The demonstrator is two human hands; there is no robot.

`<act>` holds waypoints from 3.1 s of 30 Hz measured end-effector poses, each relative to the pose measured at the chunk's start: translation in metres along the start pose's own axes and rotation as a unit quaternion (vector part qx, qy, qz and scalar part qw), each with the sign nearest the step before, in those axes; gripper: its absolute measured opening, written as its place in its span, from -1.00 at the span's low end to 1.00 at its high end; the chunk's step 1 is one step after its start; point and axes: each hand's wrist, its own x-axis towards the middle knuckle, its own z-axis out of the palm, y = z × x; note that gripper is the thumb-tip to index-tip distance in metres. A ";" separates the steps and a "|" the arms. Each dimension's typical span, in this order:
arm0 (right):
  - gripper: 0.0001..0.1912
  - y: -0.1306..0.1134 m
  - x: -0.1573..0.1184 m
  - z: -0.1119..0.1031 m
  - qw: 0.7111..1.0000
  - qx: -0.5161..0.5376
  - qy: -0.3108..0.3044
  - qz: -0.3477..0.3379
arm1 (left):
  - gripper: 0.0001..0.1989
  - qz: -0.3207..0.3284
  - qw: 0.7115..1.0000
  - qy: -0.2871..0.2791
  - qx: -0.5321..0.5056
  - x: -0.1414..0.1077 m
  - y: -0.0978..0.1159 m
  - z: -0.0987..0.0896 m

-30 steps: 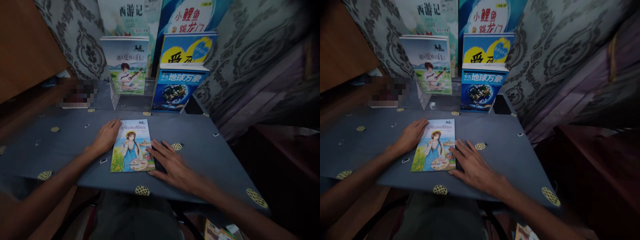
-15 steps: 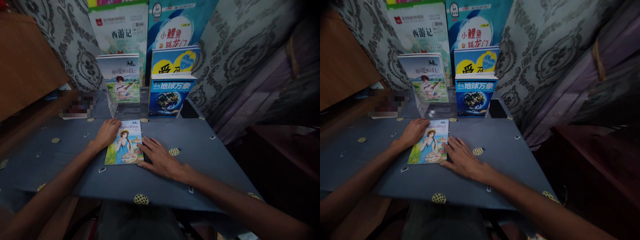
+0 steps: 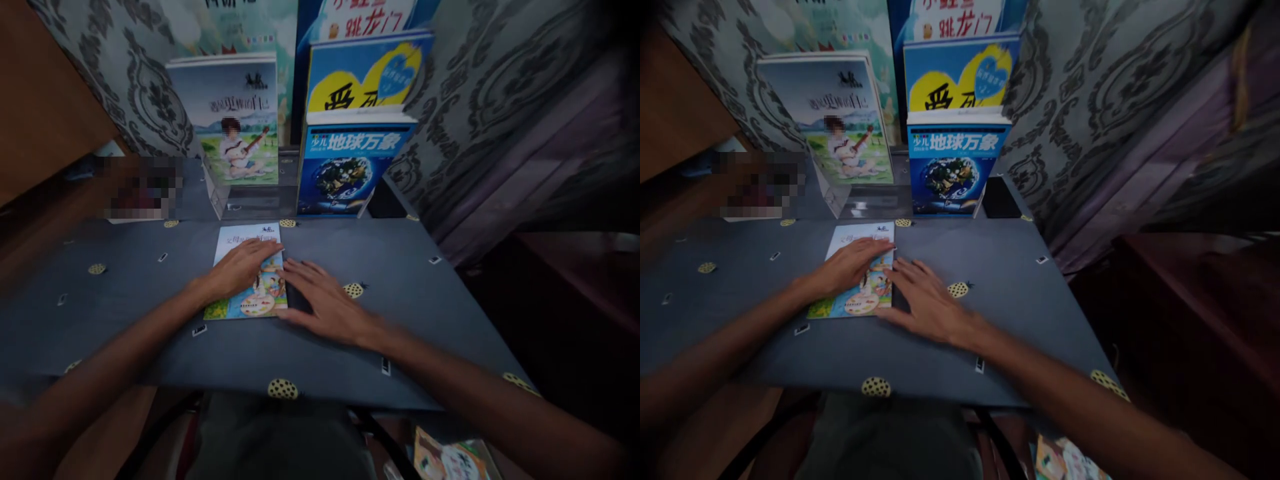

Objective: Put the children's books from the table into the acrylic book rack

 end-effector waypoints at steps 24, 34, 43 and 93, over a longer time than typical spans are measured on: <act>-0.58 0.000 0.036 0.003 0.995 0.041 0.041 -0.076 | -0.66 -0.170 0.969 0.107 -0.144 -0.033 -0.015 -0.031; -0.48 -0.065 0.073 0.037 0.965 0.016 -0.155 -0.210 | -0.60 -0.090 0.983 0.134 -0.091 -0.037 -0.073 -0.003; -0.58 0.027 0.097 0.012 0.998 0.041 0.046 -0.019 | -0.62 -0.150 0.982 0.071 0.090 -0.029 -0.034 -0.012; -0.57 0.062 0.102 0.000 0.960 0.220 0.155 0.076 | -0.58 -0.230 0.934 -0.086 0.259 0.010 0.054 -0.032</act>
